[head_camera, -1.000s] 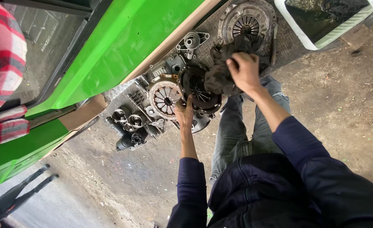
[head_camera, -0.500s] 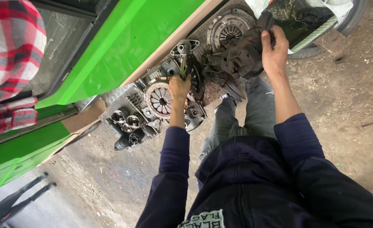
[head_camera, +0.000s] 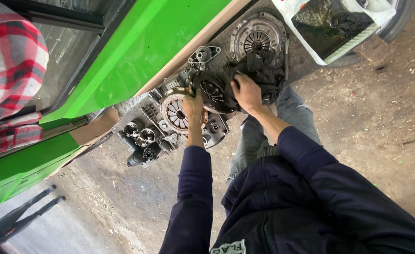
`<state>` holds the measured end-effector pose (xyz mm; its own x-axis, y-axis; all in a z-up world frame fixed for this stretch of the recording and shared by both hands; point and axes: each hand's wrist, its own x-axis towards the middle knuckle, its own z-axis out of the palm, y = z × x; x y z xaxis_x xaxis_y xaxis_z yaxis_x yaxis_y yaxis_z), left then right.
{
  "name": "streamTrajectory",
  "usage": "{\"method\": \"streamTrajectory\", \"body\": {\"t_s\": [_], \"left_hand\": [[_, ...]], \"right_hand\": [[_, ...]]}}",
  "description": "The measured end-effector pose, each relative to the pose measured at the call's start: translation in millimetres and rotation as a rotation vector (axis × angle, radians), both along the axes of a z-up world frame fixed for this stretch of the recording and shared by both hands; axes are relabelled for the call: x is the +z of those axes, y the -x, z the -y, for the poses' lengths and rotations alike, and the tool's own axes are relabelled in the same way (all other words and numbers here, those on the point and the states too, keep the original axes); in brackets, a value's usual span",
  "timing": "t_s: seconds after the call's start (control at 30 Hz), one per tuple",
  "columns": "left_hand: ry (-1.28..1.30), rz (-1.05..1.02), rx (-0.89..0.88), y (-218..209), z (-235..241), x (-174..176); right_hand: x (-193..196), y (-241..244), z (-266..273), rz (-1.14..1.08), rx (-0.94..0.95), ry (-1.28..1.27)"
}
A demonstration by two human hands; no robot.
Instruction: The person scrubs two circular metal car parts with a wire brush, then wipes them with a cloth. The parts are placed on a metal workbench alongside other disassembled engine components.
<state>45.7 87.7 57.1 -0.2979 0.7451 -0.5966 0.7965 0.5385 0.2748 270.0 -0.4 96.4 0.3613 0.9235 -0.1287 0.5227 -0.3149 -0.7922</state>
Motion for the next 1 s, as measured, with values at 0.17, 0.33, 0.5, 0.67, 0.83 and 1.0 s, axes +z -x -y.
{"method": "streamTrajectory", "body": {"t_s": [0.17,0.33,0.5,0.67,0.83,1.0], "left_hand": [[-0.101,0.079,0.04,12,38,-4],[-0.108,0.068,0.084,12,63,-1],[-0.536,0.065,-0.083,10,81,-15],[-0.058,-0.006,0.149,11,87,-28],[-0.24,-0.072,0.061,11,93,-23],[-0.059,0.018,0.139,0,91,2]], "right_hand": [[-2,-55,-27,0.017,-0.16,-0.157],[-40,-124,-76,0.282,-0.278,-0.325],[-92,-169,-114,-0.046,-0.192,0.078],[-100,-156,-83,0.019,-0.09,-0.073],[-55,-84,39,0.254,-0.188,-0.295],[-82,-9,139,0.31,0.271,0.271]]}}
